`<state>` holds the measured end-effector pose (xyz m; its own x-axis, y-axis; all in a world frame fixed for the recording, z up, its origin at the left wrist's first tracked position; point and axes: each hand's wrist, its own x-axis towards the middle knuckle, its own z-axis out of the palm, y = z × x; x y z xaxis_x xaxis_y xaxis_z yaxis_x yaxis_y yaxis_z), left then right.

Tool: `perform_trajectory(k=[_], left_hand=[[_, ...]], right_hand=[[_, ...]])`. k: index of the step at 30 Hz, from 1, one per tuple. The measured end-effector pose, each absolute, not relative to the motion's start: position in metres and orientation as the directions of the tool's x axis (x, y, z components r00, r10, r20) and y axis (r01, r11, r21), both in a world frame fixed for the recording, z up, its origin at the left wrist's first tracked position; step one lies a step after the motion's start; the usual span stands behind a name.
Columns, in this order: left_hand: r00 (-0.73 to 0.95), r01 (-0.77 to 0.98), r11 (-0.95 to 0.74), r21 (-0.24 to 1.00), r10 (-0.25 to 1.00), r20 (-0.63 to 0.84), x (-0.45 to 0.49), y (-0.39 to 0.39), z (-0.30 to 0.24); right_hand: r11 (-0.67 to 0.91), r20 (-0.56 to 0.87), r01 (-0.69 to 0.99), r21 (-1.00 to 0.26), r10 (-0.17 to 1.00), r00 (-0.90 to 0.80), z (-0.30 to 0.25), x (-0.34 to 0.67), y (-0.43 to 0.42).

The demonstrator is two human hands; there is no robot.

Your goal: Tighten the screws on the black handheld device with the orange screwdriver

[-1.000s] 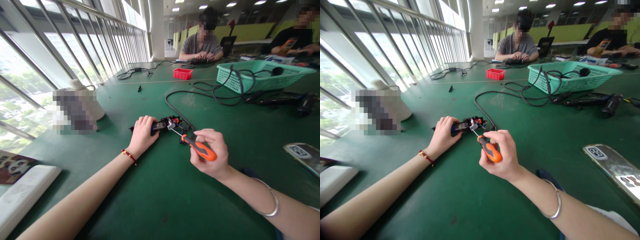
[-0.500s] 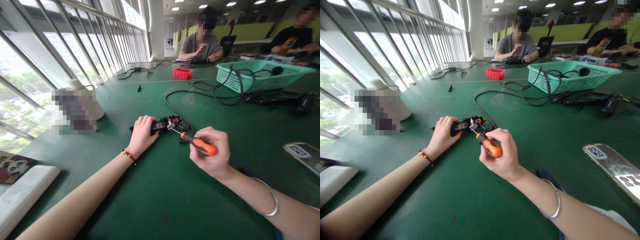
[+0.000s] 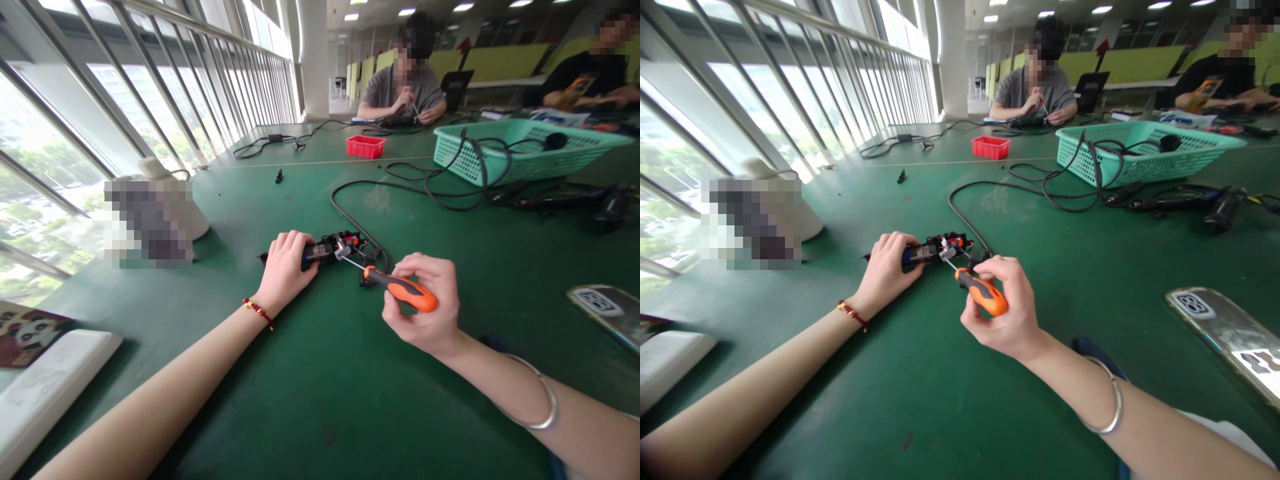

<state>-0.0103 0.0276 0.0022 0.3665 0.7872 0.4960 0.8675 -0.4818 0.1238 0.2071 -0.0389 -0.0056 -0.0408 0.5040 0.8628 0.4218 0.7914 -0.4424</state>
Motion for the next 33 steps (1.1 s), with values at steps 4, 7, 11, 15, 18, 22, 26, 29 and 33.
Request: perform_trajectory(k=[4, 7, 11, 15, 18, 22, 26, 29, 33], left_hand=[[0.363, 0.867, -0.481, 0.134, 0.791, 0.492, -0.0102, 0.0271, 0.0029], [0.360, 0.868, -0.479, 0.135, 0.792, 0.493, -0.0098, 0.0267, 0.0038], [0.365, 0.871, -0.478, 0.117, 0.787, 0.497, -0.0096, 0.0271, 0.0034], [0.368, 0.868, -0.482, 0.117, 0.785, 0.498, -0.0099, 0.0275, 0.0026], [0.363, 0.871, -0.476, 0.120, 0.790, 0.494, -0.0100, 0.0274, 0.0031], [0.360, 0.871, -0.473, 0.129, 0.795, 0.489, -0.0100, 0.0270, 0.0038], [0.362, 0.870, -0.477, 0.127, 0.792, 0.492, -0.0101, 0.0266, 0.0036], [0.364, 0.871, -0.477, 0.121, 0.789, 0.495, -0.0101, 0.0267, 0.0030], [0.364, 0.871, -0.476, 0.123, 0.792, 0.491, -0.0101, 0.0271, 0.0028]], right_hand=[[0.761, 0.836, 0.472, -0.445, 0.542, -0.087, -0.0044, 0.2071, -0.0405], [0.767, 0.850, 0.479, -0.427, 0.521, -0.078, -0.0021, 0.2063, -0.0398], [0.794, 0.882, 0.464, -0.391, 0.467, -0.056, -0.0010, 0.2049, -0.0383], [0.767, 0.847, 0.491, -0.412, 0.521, -0.103, -0.0025, 0.2047, -0.0395], [0.759, 0.844, 0.468, -0.452, 0.535, -0.052, -0.0046, 0.2043, -0.0397], [0.772, 0.857, 0.450, -0.449, 0.514, -0.027, -0.0060, 0.2047, -0.0395], [0.746, 0.825, 0.491, -0.450, 0.558, -0.091, -0.0047, 0.2059, -0.0413], [0.747, 0.822, 0.467, -0.472, 0.565, -0.072, -0.0032, 0.2045, -0.0414], [0.795, 0.871, 0.423, -0.434, 0.490, -0.029, -0.0013, 0.2017, -0.0404]])
